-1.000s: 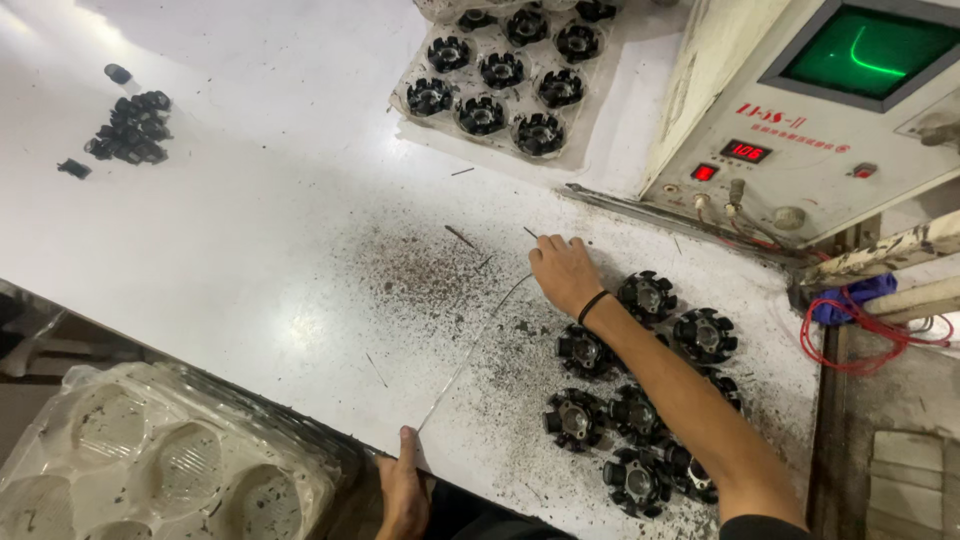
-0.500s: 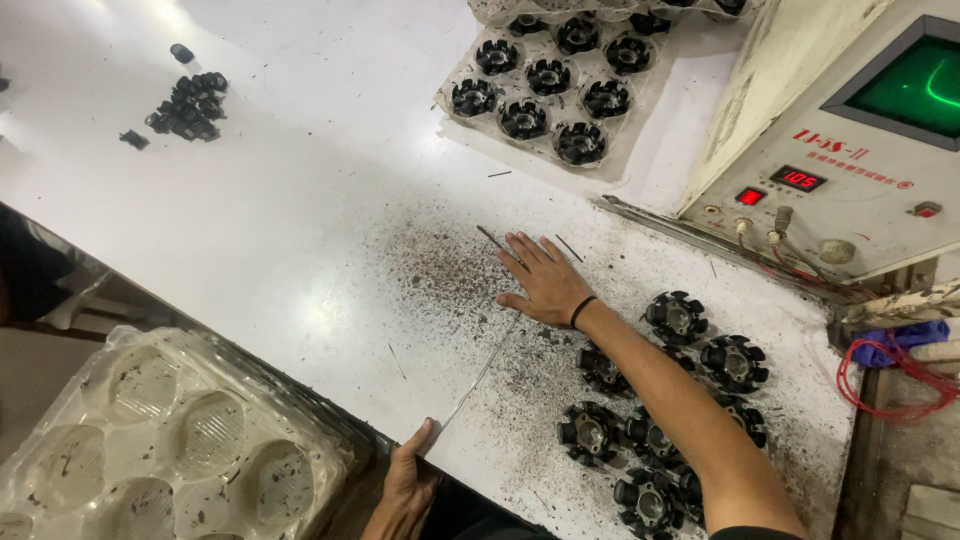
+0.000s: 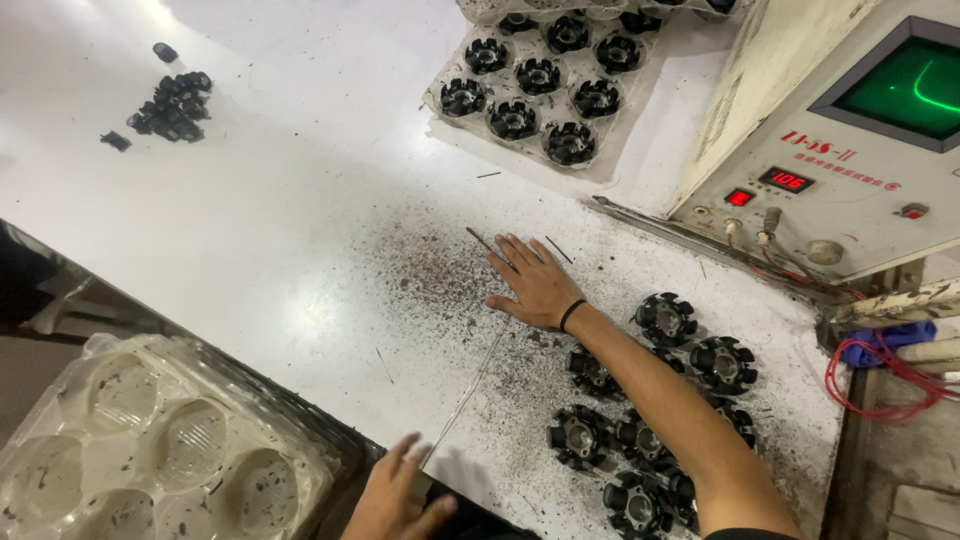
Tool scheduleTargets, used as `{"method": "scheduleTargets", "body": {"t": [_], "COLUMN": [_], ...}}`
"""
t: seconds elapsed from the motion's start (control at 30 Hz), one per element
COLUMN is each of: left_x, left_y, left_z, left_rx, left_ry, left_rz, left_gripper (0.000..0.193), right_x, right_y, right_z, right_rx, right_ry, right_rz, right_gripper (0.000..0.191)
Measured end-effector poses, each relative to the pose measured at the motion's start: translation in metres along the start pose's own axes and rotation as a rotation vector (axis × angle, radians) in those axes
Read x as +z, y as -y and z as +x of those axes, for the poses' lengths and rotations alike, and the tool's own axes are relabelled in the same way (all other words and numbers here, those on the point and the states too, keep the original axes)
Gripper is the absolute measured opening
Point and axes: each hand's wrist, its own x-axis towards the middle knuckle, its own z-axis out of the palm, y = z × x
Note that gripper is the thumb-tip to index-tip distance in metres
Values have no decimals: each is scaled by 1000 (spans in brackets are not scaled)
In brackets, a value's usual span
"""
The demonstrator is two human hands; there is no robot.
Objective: The person sorts black wheel hub components on a workbench, uses a handheld heated tool on the center of each hub, and places the processed hubs one at a time into a plastic tray. They also gather loose small parts from the table and handle trays of finished hubs.
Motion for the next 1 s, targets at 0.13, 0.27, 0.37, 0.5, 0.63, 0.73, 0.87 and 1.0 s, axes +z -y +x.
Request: {"method": "scheduleTargets", "body": {"t": [0.13,0.27,0.37,0.5,0.63,0.73,0.87,1.0], "left_x": [-81,-162,-210,-253,-278,-294,-302,-291], "left_y": [-62,-117,-155,-187,-224,-241,-254,-243], "left_z": [5,123,253,388,478,528,562,566], "left_rx": [432,592,586,616,441,362,278,270], "left_ry": [261,18,-156,-481,-564,-615,-501,-387], "left_rz": [439,623,681,729,778,749,697,769], "left_gripper": [79,68,73,90,120,139,131,47], "right_x": [2,-3,-11,-22,-17,-8,-3,-4], "right_y": [-1,1,2,-2,-12,-18,-20,-18], "right_z": [0,-2,1,8,12,14,18,19], "right_rx": [-13,-47,-61,4,-71,-5,1,8], "right_ry": [7,-87,-50,57,-61,-110,-196,-203], "right_rz": [-37,-84,-19,30,220,293,381,354], "right_gripper": [95,89,89,87,89,86,81,78]}}
